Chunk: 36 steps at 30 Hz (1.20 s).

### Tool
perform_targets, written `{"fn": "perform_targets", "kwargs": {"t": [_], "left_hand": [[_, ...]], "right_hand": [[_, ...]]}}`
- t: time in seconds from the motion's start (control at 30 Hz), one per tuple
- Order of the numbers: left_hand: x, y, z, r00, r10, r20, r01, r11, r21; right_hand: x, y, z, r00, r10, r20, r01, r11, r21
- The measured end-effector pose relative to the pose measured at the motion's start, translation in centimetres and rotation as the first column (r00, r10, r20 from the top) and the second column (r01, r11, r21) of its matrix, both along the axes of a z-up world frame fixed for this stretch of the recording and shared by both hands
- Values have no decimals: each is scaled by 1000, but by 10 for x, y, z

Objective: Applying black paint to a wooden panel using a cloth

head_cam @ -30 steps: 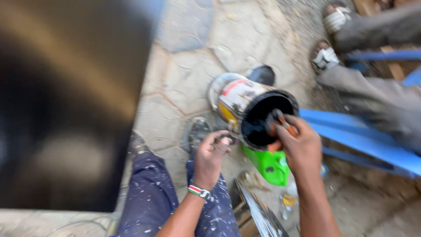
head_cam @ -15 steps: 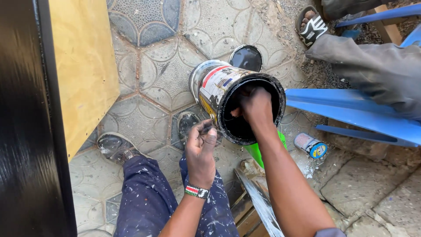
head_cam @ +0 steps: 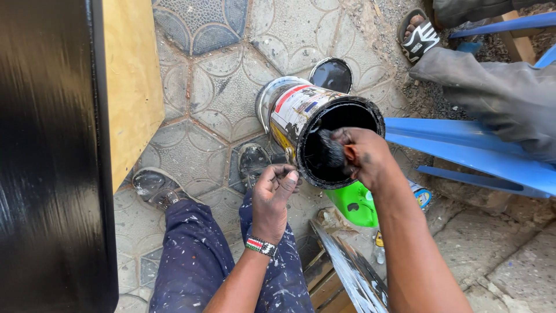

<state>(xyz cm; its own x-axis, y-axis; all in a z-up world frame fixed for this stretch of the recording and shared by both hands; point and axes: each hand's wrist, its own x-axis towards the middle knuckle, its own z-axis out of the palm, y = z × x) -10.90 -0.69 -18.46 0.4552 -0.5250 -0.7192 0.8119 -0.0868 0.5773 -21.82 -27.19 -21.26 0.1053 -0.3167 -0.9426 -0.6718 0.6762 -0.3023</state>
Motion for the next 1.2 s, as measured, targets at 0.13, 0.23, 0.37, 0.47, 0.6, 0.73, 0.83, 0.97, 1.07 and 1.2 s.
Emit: {"fn": "perform_targets", "kwargs": {"t": [0.13,0.23,0.37,0.47,0.6,0.73,0.83,0.97,1.07,1.2], "left_hand": [[2,-4,1,997,54,-49,-56,998,-42],[0,-2,3,995,89,-49,-91,995,-37],[3,0,4,995,89,-37,-90,995,-36],[5,4,5,998,55,-27,-56,995,-79],[8,5,6,998,67,-20,-69,993,-99],[14,8,10,1000,4,11,-3,997,-83],[18,10,11,999,-1,47,5,996,-88],[20,11,10,998,38,48,-33,996,-88],[21,12,10,996,16,83,-9,996,-88],[20,12,8,997,19,71,-12,996,-89]], "right_hand": [[-3,-5,28,952,-265,155,216,937,274],[8,2,38,979,-144,141,117,977,178],[19,10,37,978,-152,142,126,976,175],[21,9,37,984,-138,116,110,969,221],[33,8,39,990,-116,-81,132,963,237],[28,-1,51,993,-63,101,35,964,265],[25,-9,56,994,-40,99,20,979,202],[27,-11,51,998,-9,60,1,992,123],[37,-7,44,990,143,12,-143,990,20],[58,9,50,945,320,-62,-323,946,-39]]}}
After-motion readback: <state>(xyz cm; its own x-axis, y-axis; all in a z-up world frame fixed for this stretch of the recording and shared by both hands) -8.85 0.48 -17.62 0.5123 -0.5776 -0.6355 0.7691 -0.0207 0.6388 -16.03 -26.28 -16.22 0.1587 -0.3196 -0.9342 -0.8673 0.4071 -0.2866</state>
